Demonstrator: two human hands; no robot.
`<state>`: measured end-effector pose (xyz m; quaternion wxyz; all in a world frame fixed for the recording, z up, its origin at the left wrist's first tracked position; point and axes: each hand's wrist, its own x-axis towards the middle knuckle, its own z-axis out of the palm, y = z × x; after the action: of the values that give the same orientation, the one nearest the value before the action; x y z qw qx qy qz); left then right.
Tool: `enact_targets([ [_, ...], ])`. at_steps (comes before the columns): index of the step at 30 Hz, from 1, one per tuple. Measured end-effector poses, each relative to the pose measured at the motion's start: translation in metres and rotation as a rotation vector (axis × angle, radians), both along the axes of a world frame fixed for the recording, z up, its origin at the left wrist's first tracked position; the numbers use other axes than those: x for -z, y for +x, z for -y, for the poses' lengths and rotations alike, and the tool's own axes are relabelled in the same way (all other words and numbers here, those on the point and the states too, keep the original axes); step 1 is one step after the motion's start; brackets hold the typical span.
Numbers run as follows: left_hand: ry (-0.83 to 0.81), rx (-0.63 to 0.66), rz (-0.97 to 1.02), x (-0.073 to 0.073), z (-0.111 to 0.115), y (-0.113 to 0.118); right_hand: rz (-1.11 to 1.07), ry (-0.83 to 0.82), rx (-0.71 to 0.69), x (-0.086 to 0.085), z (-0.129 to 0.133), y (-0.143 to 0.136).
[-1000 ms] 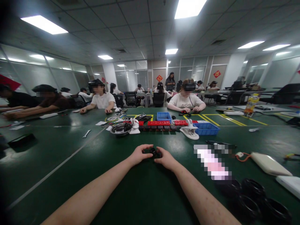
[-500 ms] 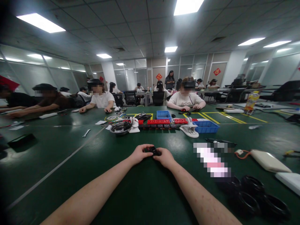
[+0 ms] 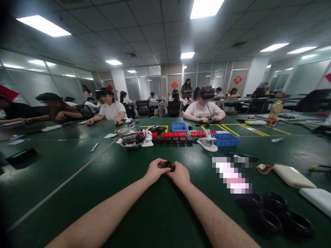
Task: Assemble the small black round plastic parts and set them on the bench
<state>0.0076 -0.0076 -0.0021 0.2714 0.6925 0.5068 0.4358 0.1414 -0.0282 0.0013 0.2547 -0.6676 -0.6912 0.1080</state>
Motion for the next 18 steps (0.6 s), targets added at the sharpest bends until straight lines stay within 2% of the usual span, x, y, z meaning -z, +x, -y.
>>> enact_targets([
  [4, -0.021, -0.014, 0.022, 0.001, 0.000, 0.002, 0.163, 0.016, 0.061, -0.004, 0.008, -0.008],
  [7, -0.011, 0.004, 0.004, -0.001, 0.004, 0.001, 0.169, 0.026, 0.045, -0.005, 0.011, -0.008],
  [14, -0.041, 0.214, -0.066, -0.012, 0.013, -0.013, -0.133, 0.040, -0.178, -0.001, 0.013, 0.010],
  [18, -0.027, 0.342, -0.089, -0.015, 0.014, -0.022, -0.180, 0.005, -0.317, -0.001, 0.017, 0.014],
])
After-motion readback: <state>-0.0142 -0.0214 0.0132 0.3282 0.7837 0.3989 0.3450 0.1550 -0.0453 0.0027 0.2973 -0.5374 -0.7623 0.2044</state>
